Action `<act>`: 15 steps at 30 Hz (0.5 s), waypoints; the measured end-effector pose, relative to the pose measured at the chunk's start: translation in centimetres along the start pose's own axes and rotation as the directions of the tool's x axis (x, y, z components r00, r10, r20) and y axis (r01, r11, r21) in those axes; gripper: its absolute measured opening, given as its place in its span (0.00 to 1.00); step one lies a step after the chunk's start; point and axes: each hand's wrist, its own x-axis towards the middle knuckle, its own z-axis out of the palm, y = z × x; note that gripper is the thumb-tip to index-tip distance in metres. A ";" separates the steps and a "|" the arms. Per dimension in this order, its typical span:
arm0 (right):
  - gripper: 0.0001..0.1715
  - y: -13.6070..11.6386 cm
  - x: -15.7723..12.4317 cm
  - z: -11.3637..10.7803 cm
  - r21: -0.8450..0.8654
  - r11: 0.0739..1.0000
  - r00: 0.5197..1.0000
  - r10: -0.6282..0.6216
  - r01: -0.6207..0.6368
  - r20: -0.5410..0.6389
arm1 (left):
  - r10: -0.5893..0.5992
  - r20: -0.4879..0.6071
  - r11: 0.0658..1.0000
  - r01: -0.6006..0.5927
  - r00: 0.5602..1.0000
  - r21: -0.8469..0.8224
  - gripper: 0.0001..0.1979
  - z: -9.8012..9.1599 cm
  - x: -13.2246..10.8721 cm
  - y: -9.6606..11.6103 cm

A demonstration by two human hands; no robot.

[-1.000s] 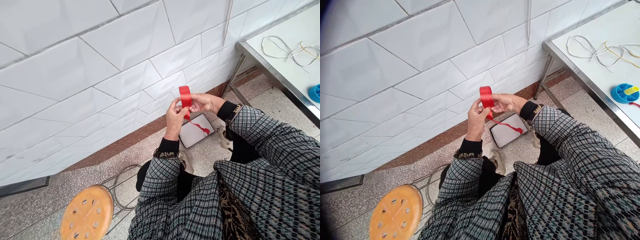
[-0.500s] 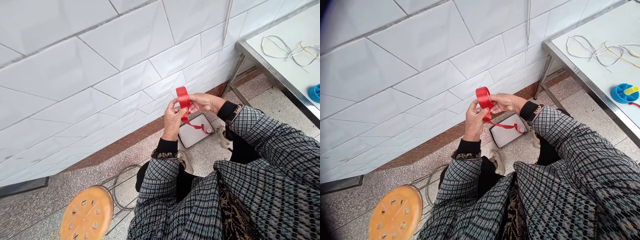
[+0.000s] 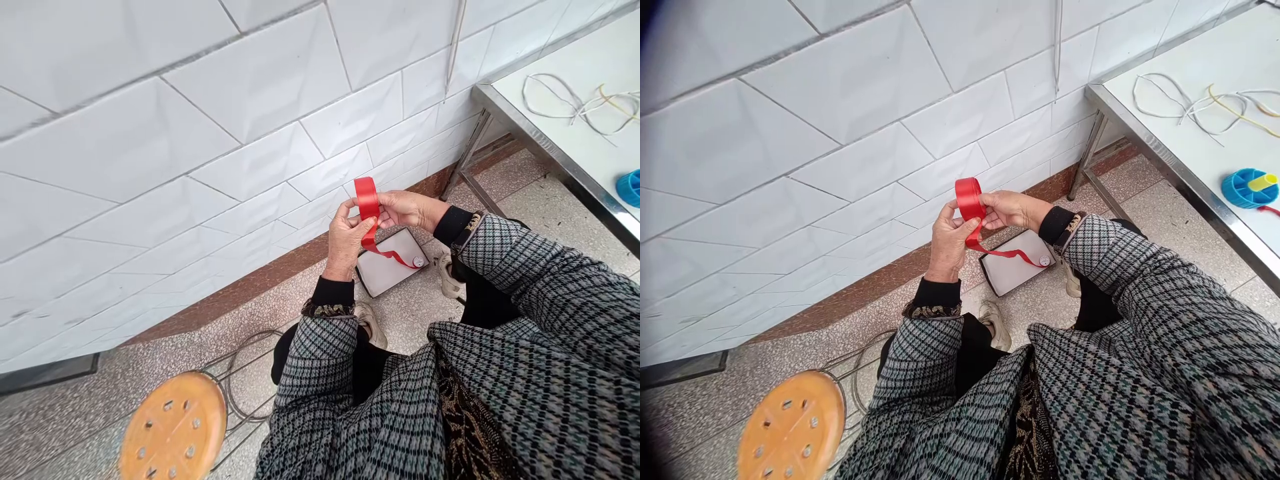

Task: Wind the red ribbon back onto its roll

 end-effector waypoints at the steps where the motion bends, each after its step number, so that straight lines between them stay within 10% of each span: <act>1: 0.11 -0.1 -0.1 0.0 -0.013 1.000 1.000 -0.001 0.001 0.003 | -0.001 0.001 1.000 0.001 1.000 -0.003 0.31 0.0 0.0 0.1; 8: 0.11 -0.8 -0.5 -0.5 -0.285 0.939 0.981 -0.191 0.193 0.037 | -0.006 0.027 0.999 0.007 1.000 -0.036 0.32 -0.2 -0.2 0.5; 15: 0.17 -0.8 0.5 -1.8 -0.552 0.700 0.854 -0.518 0.453 0.045 | -0.073 0.072 0.995 0.077 0.995 -0.058 0.33 -0.4 -0.4 1.0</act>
